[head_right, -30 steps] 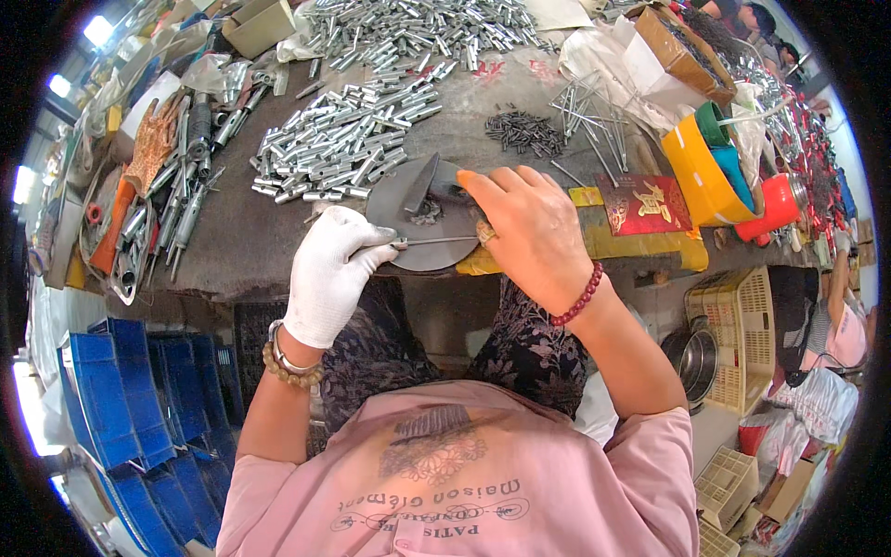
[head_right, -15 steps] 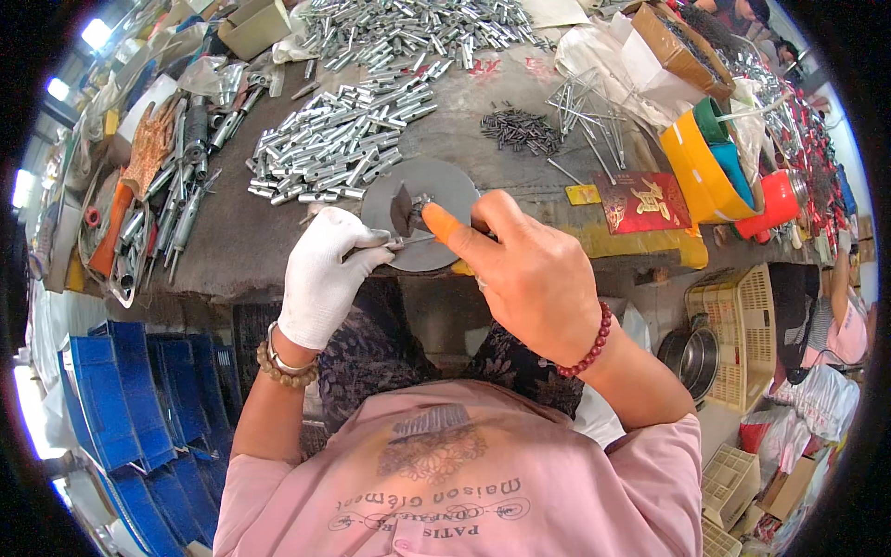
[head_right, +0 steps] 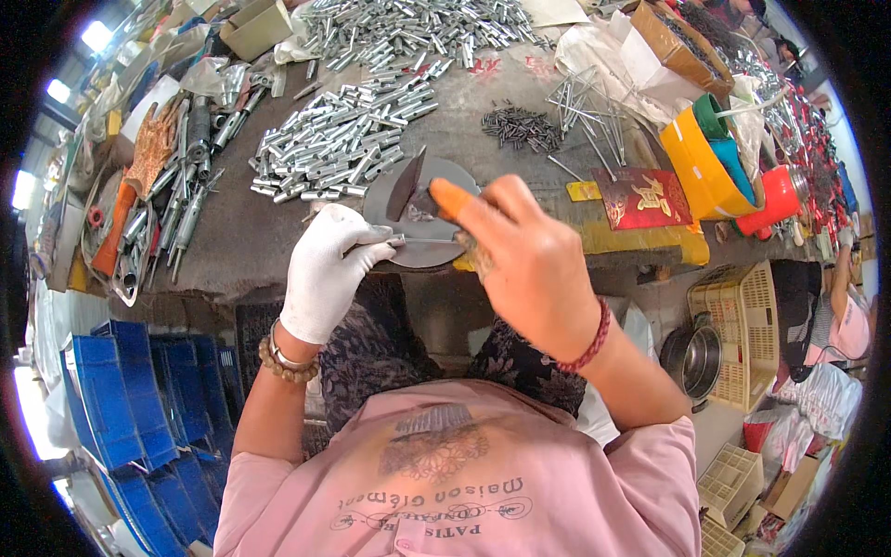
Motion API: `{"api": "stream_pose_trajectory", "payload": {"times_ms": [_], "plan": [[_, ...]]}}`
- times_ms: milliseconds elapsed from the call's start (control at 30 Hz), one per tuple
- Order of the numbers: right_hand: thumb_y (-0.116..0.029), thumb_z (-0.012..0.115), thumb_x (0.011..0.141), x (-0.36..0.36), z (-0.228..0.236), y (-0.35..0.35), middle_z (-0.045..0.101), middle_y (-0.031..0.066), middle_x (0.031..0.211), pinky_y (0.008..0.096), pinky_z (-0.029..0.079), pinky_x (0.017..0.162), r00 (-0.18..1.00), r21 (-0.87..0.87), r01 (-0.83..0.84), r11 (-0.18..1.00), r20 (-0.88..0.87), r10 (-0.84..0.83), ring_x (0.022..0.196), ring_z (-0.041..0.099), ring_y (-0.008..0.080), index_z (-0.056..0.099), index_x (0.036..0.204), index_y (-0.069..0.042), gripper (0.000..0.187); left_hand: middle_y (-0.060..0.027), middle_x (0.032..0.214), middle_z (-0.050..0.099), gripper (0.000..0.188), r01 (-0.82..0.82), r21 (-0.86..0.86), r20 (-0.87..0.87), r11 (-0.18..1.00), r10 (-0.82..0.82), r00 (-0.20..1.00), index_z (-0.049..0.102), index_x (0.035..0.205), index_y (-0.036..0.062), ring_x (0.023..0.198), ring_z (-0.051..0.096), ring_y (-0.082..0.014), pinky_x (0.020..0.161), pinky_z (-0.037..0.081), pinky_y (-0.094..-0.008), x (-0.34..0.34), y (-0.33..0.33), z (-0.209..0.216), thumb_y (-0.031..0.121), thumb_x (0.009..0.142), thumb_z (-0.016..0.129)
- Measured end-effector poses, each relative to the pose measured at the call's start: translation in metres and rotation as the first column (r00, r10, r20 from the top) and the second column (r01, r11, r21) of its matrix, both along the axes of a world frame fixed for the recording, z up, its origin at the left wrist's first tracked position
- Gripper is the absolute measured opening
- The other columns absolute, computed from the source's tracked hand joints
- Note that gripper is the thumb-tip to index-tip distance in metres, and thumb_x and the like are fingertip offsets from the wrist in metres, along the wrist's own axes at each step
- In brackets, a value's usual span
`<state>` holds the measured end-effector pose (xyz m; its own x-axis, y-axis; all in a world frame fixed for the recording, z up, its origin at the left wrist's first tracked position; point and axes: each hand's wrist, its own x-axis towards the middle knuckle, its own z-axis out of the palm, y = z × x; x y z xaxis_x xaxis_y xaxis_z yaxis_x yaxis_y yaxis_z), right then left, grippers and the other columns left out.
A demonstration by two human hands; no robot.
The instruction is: The person assembles metal components by inserting pins into metal tubes, tapping them into place with a hand tool on an anvil, and placing the assembled pieces onto a metal tray. The person then hands the filled tray to a coworker before continuing to assemble more components.
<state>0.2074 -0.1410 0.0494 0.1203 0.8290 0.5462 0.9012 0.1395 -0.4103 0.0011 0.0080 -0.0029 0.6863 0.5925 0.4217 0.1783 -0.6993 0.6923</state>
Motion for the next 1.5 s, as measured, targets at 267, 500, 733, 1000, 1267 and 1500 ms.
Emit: {"api": "stream_pose_trajectory", "payload": {"times_ms": [267, 500, 733, 1000, 1267, 1500], "plan": [[-0.007, 0.079, 0.080, 0.004, -0.008, 0.004, 0.064, 0.0103, 0.101, 0.0440, 0.055, 0.079, 0.970, -0.129, -0.013, 0.992, 0.237, 0.044, 0.095, 0.067, 0.0323, 0.071, 0.113, -0.011, 0.035, -0.0068, 0.092, 0.068, 0.021, 0.000, -0.050, 0.010, 0.999, 0.000, 1.000, 0.082, 0.102, 0.0047, 0.090, 0.062, -0.0246, 0.082, 0.050, -0.0353, -0.006, -0.003, -0.001, 0.004, 0.081, 0.086], [-0.010, 0.080, 0.085, -0.024, -0.022, -0.018, 0.071, 0.0160, 0.084, 0.0453, 0.053, 0.069, 0.916, -0.429, -0.172, 0.887, -0.400, -0.016, 0.074, 0.068, 0.0376, 0.069, 0.108, -0.004, 0.026, -0.0081, 0.095, 0.070, 0.034, -0.194, 0.275, 0.024, 0.942, 0.195, 0.981, 0.080, 0.117, 0.0081, 0.092, 0.065, -0.0260, 0.084, 0.053, -0.0353, -0.004, -0.020, -0.002, 0.009, 0.083, 0.085], [0.000, 0.074, 0.090, -0.043, -0.037, -0.026, 0.065, 0.0095, 0.075, 0.0308, 0.048, 0.064, 0.598, -0.482, -0.332, 0.811, -0.772, -0.214, 0.068, 0.058, 0.0115, 0.069, 0.116, 0.000, 0.026, -0.0076, 0.099, 0.076, 0.053, -0.261, -0.583, 0.034, 0.769, 0.344, 0.938, 0.058, 0.154, 0.0077, 0.068, 0.063, -0.0116, 0.064, 0.053, -0.0253, -0.008, -0.071, -0.013, 0.006, 0.102, 0.068], [0.008, 0.070, 0.086, -0.067, -0.050, -0.027, 0.068, 0.0071, 0.080, 0.0287, 0.049, 0.065, 0.630, -0.448, -0.346, 0.824, -0.762, -0.150, 0.069, 0.059, 0.0105, 0.067, 0.118, -0.001, 0.034, -0.0017, 0.097, 0.074, 0.064, -0.086, -0.817, 0.150, 0.571, 0.354, 0.923, 0.048, 0.158, 0.0029, 0.069, 0.053, -0.0027, 0.058, 0.042, -0.0190, -0.013, -0.075, -0.013, 0.007, 0.100, 0.073], [0.006, 0.062, 0.097, -0.023, -0.052, -0.007, 0.071, 0.0007, 0.101, 0.0209, 0.047, 0.066, 0.776, -0.231, -0.109, 0.967, -0.628, -0.063, 0.075, 0.059, 0.0054, 0.067, 0.141, -0.007, 0.047, -0.0059, 0.102, 0.073, 0.059, -0.465, -0.785, -0.038, 0.409, 0.718, 0.695, 0.057, 0.148, -0.0002, 0.091, 0.067, -0.0128, 0.084, 0.055, -0.0286, -0.122, -0.071, -0.069, 0.012, 0.094, 0.079], [0.004, 0.055, 0.102, -0.020, -0.051, -0.005, 0.071, 0.0009, 0.098, 0.0175, 0.046, 0.062, 0.638, -0.296, -0.131, 0.946, -0.756, -0.148, 0.070, 0.056, 0.0017, 0.065, 0.145, -0.005, 0.045, -0.0114, 0.113, 0.073, 0.060, -0.561, -0.826, -0.288, -0.059, 0.899, 0.330, 0.055, 0.149, -0.0060, 0.093, 0.068, -0.0182, 0.084, 0.056, -0.0311, -0.237, -0.052, -0.294, 0.006, 0.094, 0.075]]}}
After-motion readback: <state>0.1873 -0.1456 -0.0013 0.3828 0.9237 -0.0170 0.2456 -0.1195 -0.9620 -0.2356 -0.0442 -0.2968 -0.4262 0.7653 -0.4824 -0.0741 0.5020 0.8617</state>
